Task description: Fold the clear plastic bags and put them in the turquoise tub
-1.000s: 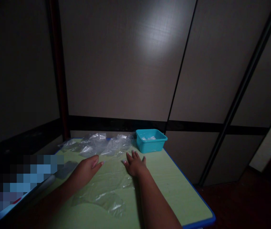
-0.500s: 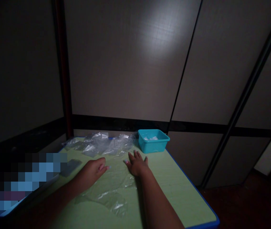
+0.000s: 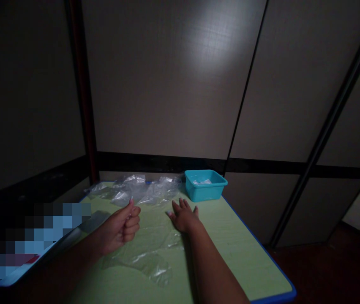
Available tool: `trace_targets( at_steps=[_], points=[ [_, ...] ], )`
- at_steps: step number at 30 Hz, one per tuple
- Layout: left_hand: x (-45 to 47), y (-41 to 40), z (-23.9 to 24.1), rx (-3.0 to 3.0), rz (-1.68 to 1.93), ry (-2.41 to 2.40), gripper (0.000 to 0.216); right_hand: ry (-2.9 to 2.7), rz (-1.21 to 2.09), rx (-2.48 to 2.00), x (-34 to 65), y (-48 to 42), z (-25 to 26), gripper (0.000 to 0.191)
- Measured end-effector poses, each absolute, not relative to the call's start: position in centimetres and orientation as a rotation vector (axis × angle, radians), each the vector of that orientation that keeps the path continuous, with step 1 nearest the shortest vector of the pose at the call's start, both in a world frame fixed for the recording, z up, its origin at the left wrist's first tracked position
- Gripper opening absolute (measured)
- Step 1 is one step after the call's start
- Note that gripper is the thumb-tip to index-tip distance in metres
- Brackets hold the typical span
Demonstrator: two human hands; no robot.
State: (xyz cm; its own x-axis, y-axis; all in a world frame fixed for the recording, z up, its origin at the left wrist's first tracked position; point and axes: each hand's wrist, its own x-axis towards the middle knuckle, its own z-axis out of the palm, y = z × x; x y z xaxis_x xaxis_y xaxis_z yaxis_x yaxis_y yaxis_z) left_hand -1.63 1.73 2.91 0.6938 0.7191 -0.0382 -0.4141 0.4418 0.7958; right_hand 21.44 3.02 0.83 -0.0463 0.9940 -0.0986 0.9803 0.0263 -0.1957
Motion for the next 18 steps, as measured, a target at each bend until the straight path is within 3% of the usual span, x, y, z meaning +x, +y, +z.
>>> trace_targets(
  at_steps=[18],
  points=[
    [-1.19,1.84,2.49,0.991,0.693,0.509,0.046,-2.202,0.317,-2.125,21.4,2.89,0.94,0.059]
  ],
)
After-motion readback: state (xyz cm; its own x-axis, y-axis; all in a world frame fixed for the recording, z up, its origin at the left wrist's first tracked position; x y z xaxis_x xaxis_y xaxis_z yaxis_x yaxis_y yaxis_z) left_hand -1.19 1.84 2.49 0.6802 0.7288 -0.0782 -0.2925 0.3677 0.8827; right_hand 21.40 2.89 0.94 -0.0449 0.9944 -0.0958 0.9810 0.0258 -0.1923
